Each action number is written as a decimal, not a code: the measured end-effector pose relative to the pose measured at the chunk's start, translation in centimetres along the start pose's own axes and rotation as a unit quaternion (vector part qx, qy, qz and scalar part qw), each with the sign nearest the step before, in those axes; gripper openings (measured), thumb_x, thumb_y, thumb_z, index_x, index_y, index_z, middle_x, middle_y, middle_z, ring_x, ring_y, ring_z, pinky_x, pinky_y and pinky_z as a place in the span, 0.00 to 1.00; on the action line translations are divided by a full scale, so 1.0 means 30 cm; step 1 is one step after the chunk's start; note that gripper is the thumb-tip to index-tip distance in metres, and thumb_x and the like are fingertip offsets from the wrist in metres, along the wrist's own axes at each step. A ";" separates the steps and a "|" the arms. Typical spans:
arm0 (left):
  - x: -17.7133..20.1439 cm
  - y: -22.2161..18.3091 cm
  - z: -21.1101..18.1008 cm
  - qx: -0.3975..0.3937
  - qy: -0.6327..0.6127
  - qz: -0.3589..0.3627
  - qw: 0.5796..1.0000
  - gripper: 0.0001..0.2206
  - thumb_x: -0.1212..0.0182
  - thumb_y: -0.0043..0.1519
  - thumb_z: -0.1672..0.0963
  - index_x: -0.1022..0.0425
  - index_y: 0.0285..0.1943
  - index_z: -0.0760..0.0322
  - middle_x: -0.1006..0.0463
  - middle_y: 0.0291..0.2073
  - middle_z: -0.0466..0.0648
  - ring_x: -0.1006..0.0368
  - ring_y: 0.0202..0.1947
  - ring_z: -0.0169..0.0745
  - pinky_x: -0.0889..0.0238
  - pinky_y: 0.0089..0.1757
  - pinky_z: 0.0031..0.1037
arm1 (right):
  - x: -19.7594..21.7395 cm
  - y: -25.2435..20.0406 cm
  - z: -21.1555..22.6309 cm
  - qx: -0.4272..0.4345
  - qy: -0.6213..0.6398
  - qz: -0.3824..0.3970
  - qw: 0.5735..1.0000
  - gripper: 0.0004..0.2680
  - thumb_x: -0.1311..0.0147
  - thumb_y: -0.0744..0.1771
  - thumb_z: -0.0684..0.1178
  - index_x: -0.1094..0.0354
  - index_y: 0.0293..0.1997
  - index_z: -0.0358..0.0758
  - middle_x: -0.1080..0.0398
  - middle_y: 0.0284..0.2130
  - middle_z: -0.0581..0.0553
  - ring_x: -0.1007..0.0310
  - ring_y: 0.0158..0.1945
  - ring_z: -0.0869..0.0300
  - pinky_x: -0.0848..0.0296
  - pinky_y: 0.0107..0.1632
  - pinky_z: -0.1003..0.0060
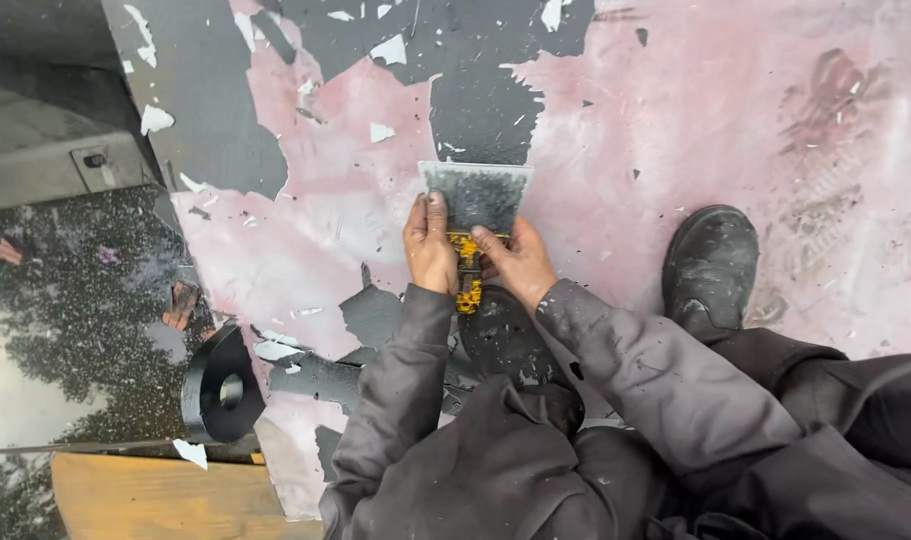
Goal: Use a hand scraper to remove layers of black and white material from a flat pinkish surface.
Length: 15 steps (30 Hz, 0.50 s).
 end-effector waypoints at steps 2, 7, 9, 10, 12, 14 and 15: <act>-0.058 -0.024 -0.004 0.037 -0.001 0.013 0.999 0.21 0.46 0.71 0.50 0.30 0.62 0.73 0.22 0.47 0.48 0.28 0.44 0.33 0.34 0.44 0.28 | 0.066 0.000 0.029 0.097 -0.008 0.000 0.995 0.13 0.42 0.70 0.45 0.36 0.60 0.32 0.26 0.46 0.40 0.26 0.43 0.57 0.25 0.45 0.62; -0.172 -0.079 -0.009 0.053 0.066 0.087 0.993 0.17 0.45 0.70 0.51 0.25 0.57 0.71 0.19 0.41 0.52 0.27 0.37 0.38 0.32 0.36 0.33 | 0.113 -0.092 0.249 0.066 0.061 -0.019 0.996 0.17 0.46 0.68 0.40 0.52 0.59 0.40 0.29 0.34 0.37 0.24 0.24 0.56 0.21 0.23 0.60; -0.188 -0.101 -0.053 -0.056 0.207 0.100 0.972 0.15 0.42 0.69 0.52 0.23 0.50 0.73 0.16 0.35 0.55 0.21 0.36 0.39 0.27 0.39 0.31 | 0.196 -0.086 0.264 0.116 0.030 -0.051 0.991 0.16 0.48 0.70 0.39 0.54 0.60 0.37 0.28 0.40 0.37 0.23 0.25 0.55 0.22 0.23 0.60; -0.184 -0.087 -0.081 -0.058 0.207 0.097 0.972 0.15 0.42 0.69 0.52 0.23 0.50 0.73 0.16 0.35 0.55 0.21 0.36 0.39 0.27 0.39 0.31 | 0.195 -0.080 0.273 0.117 0.030 -0.047 0.992 0.16 0.48 0.70 0.39 0.54 0.60 0.37 0.28 0.40 0.37 0.23 0.25 0.55 0.22 0.23 0.60; -0.159 -0.082 -0.152 -0.118 0.289 0.042 0.949 0.14 0.40 0.66 0.53 0.23 0.46 0.72 0.16 0.31 0.54 0.18 0.31 0.39 0.26 0.36 0.30 | 0.215 -0.088 0.238 0.049 -0.029 -0.076 0.995 0.14 0.47 0.70 0.41 0.51 0.58 0.37 0.27 0.37 0.35 0.26 0.22 0.54 0.26 0.20 0.60; -0.114 -0.052 -0.148 -0.088 0.292 0.034 0.952 0.13 0.41 0.67 0.53 0.23 0.45 0.71 0.16 0.31 0.53 0.18 0.30 0.38 0.26 0.35 0.29 | 0.211 -0.072 0.148 0.026 0.004 -0.068 0.997 0.13 0.47 0.71 0.42 0.49 0.59 0.36 0.27 0.38 0.34 0.26 0.23 0.54 0.24 0.22 0.59; -0.085 -0.026 -0.153 -0.068 0.296 0.024 0.953 0.13 0.43 0.68 0.53 0.24 0.45 0.71 0.16 0.30 0.51 0.18 0.30 0.36 0.26 0.35 0.27 | 0.197 -0.056 0.106 0.011 0.040 -0.056 0.998 0.13 0.47 0.72 0.43 0.48 0.59 0.36 0.28 0.38 0.34 0.26 0.24 0.54 0.23 0.23 0.59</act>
Point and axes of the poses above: each hand's wrist, its own y-axis towards the middle knuckle, its own x-axis out of the back of the hand, z = x × y, the point moved 7 cm from there along y, towards the middle knuckle
